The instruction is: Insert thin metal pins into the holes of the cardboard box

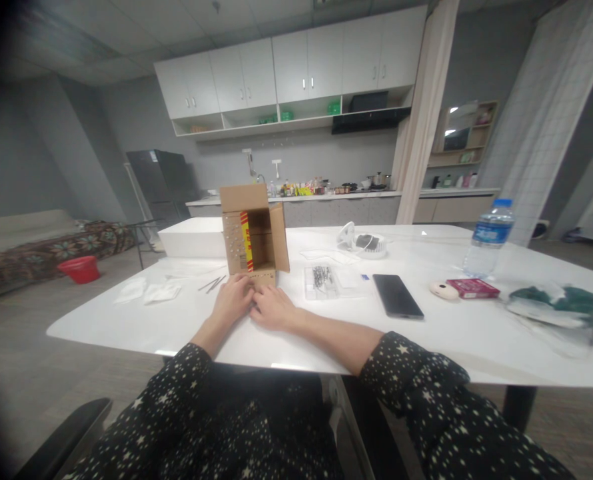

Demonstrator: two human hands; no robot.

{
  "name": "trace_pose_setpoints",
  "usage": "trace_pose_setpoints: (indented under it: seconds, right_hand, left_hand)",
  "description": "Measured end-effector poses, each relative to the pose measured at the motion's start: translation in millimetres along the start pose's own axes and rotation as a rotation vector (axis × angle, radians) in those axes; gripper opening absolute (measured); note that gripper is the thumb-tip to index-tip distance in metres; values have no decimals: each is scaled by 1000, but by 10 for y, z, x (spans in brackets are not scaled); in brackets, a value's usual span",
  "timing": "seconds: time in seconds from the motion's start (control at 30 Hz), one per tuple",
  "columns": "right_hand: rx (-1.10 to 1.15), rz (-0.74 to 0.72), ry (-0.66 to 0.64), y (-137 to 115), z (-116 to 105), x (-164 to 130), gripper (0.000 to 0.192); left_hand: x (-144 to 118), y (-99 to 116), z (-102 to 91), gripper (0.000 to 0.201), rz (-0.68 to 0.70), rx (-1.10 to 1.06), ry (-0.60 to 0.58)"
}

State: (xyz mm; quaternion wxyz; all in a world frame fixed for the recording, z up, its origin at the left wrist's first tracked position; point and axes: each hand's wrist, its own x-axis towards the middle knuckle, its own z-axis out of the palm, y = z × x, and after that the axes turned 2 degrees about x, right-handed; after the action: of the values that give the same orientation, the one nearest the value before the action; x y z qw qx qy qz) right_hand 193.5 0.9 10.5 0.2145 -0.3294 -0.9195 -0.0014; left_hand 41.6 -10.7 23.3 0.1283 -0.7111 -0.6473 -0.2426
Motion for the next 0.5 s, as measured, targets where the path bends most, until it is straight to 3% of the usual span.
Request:
trace_pose_setpoints:
  seconds: [0.5]
  right_hand:
    - [-9,-10,11,0,3,-2,29]
  left_hand:
    - [5,-9,13,18,2,-13,-10]
